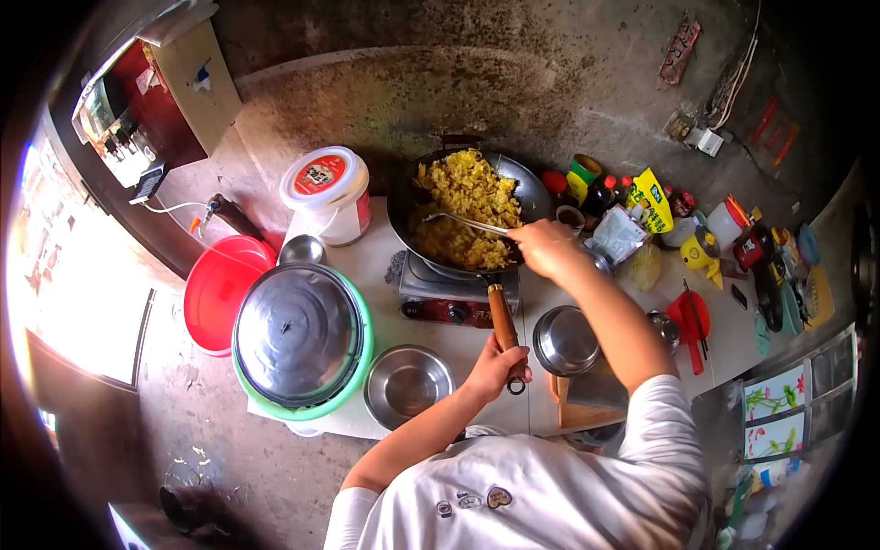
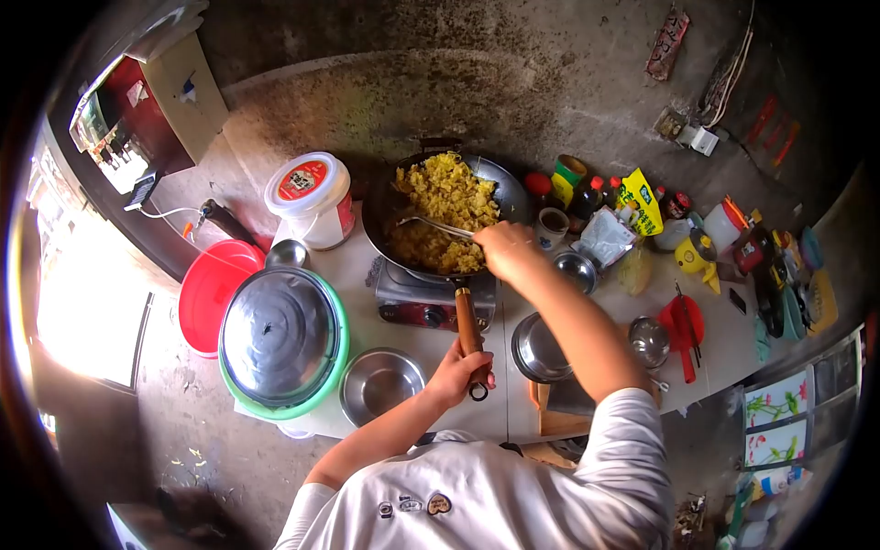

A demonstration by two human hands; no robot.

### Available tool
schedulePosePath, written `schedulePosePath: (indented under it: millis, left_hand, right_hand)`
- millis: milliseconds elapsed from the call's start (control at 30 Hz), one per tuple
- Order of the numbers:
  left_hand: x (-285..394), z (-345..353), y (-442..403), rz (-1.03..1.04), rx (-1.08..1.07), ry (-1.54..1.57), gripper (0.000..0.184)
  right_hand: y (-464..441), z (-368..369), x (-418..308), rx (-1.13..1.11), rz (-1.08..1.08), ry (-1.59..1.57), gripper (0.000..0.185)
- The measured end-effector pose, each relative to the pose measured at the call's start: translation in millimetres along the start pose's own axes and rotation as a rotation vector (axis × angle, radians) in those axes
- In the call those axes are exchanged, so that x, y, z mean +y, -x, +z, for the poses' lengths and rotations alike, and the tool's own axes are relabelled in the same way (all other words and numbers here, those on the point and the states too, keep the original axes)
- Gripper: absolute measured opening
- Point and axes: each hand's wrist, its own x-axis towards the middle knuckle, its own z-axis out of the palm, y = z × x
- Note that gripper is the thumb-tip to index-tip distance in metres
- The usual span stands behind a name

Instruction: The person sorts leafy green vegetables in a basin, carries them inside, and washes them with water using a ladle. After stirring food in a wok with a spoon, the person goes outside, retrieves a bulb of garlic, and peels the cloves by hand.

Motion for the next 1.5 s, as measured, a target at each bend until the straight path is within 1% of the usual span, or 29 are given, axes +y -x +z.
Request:
schedulePosePath:
  millis: [33, 100, 133, 233, 267, 300, 367, 433, 500, 567, 600, 633, 667, 700, 733, 767, 833, 900, 967, 1067, 1167, 1233, 1267, 1367, 1400, 1433, 1467, 1500]
  left_hand:
    - [-0.4, 0.4, -0.2, 0.001, -0.001, 0.004, 0.036]
    - [-0.2, -0.1, 0.0, 0.007, -0.01, 0.01, 0.038]
    - [0.3, 0.3, -0.7, 0.014, -0.016, 0.017, 0.039]
    - [1.0, 0.8, -0.2, -0.01, -0.013, 0.018, 0.04]
    - [-0.2, -0.7, -0.1, -0.015, -0.012, 0.016, 0.04]
    - [-1.5, -2.4, -2.4, -0.012, -0.023, 0.017, 0.04]
    - [-0.5, -1.6, -1.6, -0.006, -0.034, 0.016, 0.04]
    - [4.3, 3.5, 2.9, -0.014, 0.006, 0.006, 0.037]
    - [3.4, 2.4, 2.5, -0.013, 0.005, 0.006, 0.037]
    - [1.0, 0.9, -0.4, -0.016, 0.0, 0.009, 0.036]
    - [-1.8, -1.7, -2.2, -0.01, -0.009, 0.015, 0.038]
    - [-2.4, -2.9, -3.3, -0.002, -0.017, 0.018, 0.039]
    - [-2.6, -2.8, -2.8, -0.001, -0.016, 0.018, 0.039]
    - [-1.3, -2.0, -2.1, -0.004, -0.021, 0.02, 0.039]
    - [0.2, -1.2, -0.9, -0.006, -0.026, 0.023, 0.038]
    - [1.6, -0.2, 0.3, -0.004, -0.026, 0.023, 0.038]
    - [2.8, 2.9, 1.0, -0.005, 0.001, 0.011, 0.035]
    - [-0.2, -0.8, -1.9, 0.002, -0.005, 0.013, 0.035]
    - [-4.5, -3.5, -2.8, 0.004, -0.002, 0.011, 0.035]
    - [-1.2, -3.3, -2.5, 0.014, -0.038, 0.011, 0.036]
    - [2.2, 2.3, -0.1, 0.007, -0.01, 0.021, 0.035]
    - [-2.5, -0.2, -1.0, -0.004, 0.011, 0.023, 0.036]
    - [-3.7, -3.7, -2.3, 0.004, -0.022, 0.02, 0.036]
    - [-1.4, -1.3, -1.0, -0.005, -0.012, 0.013, 0.036]
    - [-0.3, -0.4, -0.4, -0.003, -0.015, 0.013, 0.036]
    - [0.5, 0.6, 0.4, -0.006, -0.004, 0.013, 0.035]
    - [0.2, 1.0, 1.2, -0.012, 0.007, 0.015, 0.034]
    - [-1.1, -0.1, 1.0, -0.015, 0.003, 0.022, 0.034]
  right_hand:
    - [3.5, -15.2, 6.3, -0.02, -0.012, 0.0, 0.016]
    - [16.3, -42.4, 10.4, 0.039, -0.021, 0.025, 0.016]
    - [19.9, -45.6, 12.6, 0.029, -0.018, 0.002, 0.016]
    - [7.2, -2.5, 8.9, 0.082, -0.042, 0.059, 0.017]
    - [-1.3, 10.0, 2.9, 0.07, 0.002, 0.049, 0.017]
    - [-8.1, 31.2, 2.6, 0.157, 0.031, 0.012, 0.018]
    - [-18.2, 32.9, 9.4, 0.014, 0.117, -0.011, 0.023]
    - [-1.4, -9.1, 1.2, 0.038, 0.109, 0.006, 0.021]
    - [12.0, -24.9, 8.0, 0.076, 0.038, 0.001, 0.02]
    - [11.4, -15.5, -4.6, -0.036, 0.09, 0.075, 0.019]
    - [8.8, -10.8, -14.3, -0.066, 0.083, 0.105, 0.018]
    - [-1.9, 3.7, -11.7, -0.022, 0.046, 0.105, 0.02]
    - [-5.3, 6.6, 0.4, -0.029, 0.067, 0.081, 0.02]
    - [-8.2, -8.2, 0.2, -0.035, 0.088, 0.056, 0.02]
    - [-11.0, -15.1, 5.2, 0.002, 0.045, 0.059, 0.022]
    - [-10.4, -20.7, 3.7, 0.027, 0.092, 0.01, 0.023]
    - [-21.5, -4.9, -3.3, 0.018, 0.146, -0.075, 0.022]
    - [-35.7, 19.2, -20.0, -0.118, 0.265, -0.05, 0.021]
    - [-45.0, 44.4, -12.1, -0.057, 0.284, -0.097, 0.021]
    - [-41.3, 14.5, 7.4, -0.071, 0.176, -0.099, 0.023]
    - [-21.6, -5.2, 1.9, -0.087, 0.159, -0.098, 0.025]
    - [-16.6, 11.2, -17.4, -0.036, 0.2, -0.082, 0.022]
    - [-20.5, 28.4, -14.1, -0.004, 0.135, -0.066, 0.022]
    - [-21.1, 24.9, -1.8, -0.044, 0.178, -0.071, 0.021]
    - [-18.1, 14.8, 9.7, -0.077, 0.119, 0.027, 0.02]
    - [-3.4, -16.0, 4.9, -0.052, 0.128, 0.021, 0.02]
    - [2.8, -29.8, 15.9, -0.073, 0.107, 0.038, 0.019]
    - [9.3, -43.7, 22.0, -0.115, 0.177, -0.009, 0.02]
